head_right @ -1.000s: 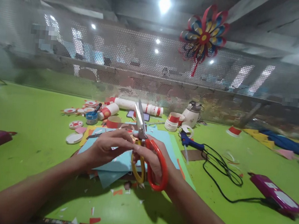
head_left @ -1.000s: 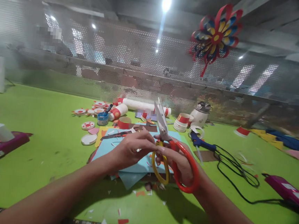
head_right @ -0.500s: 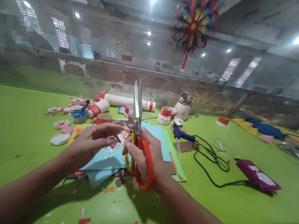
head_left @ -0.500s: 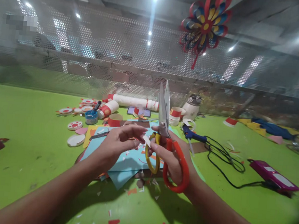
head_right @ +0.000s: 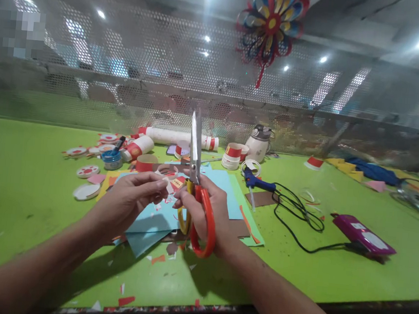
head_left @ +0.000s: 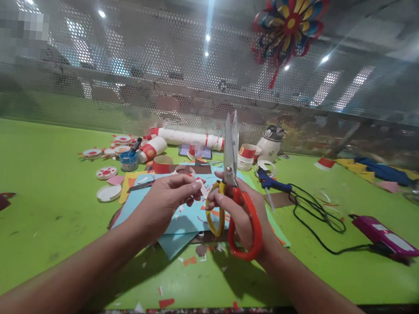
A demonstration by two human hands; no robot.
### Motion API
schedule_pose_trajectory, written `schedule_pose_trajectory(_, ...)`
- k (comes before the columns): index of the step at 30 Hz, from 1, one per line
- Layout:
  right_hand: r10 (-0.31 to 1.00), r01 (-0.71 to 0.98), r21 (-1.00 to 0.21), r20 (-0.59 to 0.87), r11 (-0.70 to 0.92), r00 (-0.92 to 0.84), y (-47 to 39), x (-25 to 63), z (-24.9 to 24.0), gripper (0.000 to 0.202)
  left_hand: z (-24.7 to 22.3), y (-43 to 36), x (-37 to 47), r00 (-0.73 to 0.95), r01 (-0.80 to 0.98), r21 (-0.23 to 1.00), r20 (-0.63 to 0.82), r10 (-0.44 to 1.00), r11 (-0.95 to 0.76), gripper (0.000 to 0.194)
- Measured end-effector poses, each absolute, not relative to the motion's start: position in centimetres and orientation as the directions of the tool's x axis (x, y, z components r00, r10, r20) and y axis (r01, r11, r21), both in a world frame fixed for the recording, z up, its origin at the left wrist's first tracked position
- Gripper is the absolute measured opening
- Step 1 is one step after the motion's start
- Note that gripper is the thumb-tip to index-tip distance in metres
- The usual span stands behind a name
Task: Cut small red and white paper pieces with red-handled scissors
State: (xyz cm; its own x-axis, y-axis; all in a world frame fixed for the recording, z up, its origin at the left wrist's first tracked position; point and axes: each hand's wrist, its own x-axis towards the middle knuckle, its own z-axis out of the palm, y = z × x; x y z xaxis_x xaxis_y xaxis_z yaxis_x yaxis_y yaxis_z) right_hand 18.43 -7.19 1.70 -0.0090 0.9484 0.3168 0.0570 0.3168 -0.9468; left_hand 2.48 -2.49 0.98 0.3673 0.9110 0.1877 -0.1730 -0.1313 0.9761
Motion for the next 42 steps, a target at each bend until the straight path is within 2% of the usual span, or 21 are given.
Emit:
schedule_pose_trajectory(3, 0.952, 0.116, -0.946, 0.307, 0.304, 0.006, -7.2, 18.7, 1.8, 0.031, 0.9, -2.0, 2.2, 0.349, -0.202, 0.971, 0.194, 0.917, -0.128, 0.016)
schedule_pose_trajectory(8, 0.956, 0.265, -0.919, 0.286, 0.292, -0.061, -7.4, 19.0, 2.4, 0.009, 1.3, -1.5, 1.9, 0.346, -0.278, 0.956, 0.191, 0.919, -0.094, 0.015)
schedule_pose_trajectory(12, 0.950, 0.347, -0.885, 0.280, 0.312, -0.140, -7.4, 19.1, 2.5, 0.024, 1.5, -1.2, 1.5, 0.300, -0.253, 0.955, 0.226, 0.927, -0.151, 0.015)
schedule_pose_trajectory(16, 0.949, 0.397, -0.862, 0.278, 0.316, -0.152, -7.2, 19.2, 2.3, 0.023, 1.4, -1.0, 1.1, 0.284, -0.241, 0.950, 0.263, 0.922, -0.197, 0.013)
schedule_pose_trajectory(22, 0.931, 0.407, -0.842, 0.358, 0.355, -0.071, -7.0, 19.5, 2.6, 0.007, 1.9, -1.7, 1.2, 0.381, -0.062, 0.975, 0.219, 0.898, -0.212, 0.015)
schedule_pose_trajectory(25, 0.913, 0.402, -0.831, 0.407, 0.386, -0.035, -7.0, 19.7, 2.6, 0.022, 2.2, -2.3, 1.5, 0.456, 0.080, 0.972, 0.162, 0.875, -0.222, 0.017)
schedule_pose_trajectory(28, 0.901, 0.383, -0.825, 0.431, 0.416, -0.048, -6.7, 19.7, 2.2, 0.028, 2.2, -2.5, 1.9, 0.566, 0.163, 0.959, 0.102, 0.818, -0.233, 0.016)
schedule_pose_trajectory(33, 0.907, 0.323, -0.847, 0.397, 0.422, -0.144, -6.4, 19.6, 1.0, 0.031, 1.7, -2.4, 2.3, 0.597, 0.108, 0.968, 0.120, 0.793, -0.228, 0.007)
schedule_pose_trajectory(38, 0.909, 0.318, -0.852, 0.382, 0.417, -0.169, -7.2, 19.3, 1.5, 0.029, 1.7, -2.4, 2.3, 0.608, 0.043, 0.981, 0.123, 0.784, -0.187, 0.009)
schedule_pose_trajectory(42, 0.903, 0.309, -0.849, 0.396, 0.429, -0.167, -7.5, 19.0, 1.8, 0.027, 2.0, -2.6, 2.5, 0.529, -0.024, 0.989, 0.139, 0.837, -0.148, 0.007)
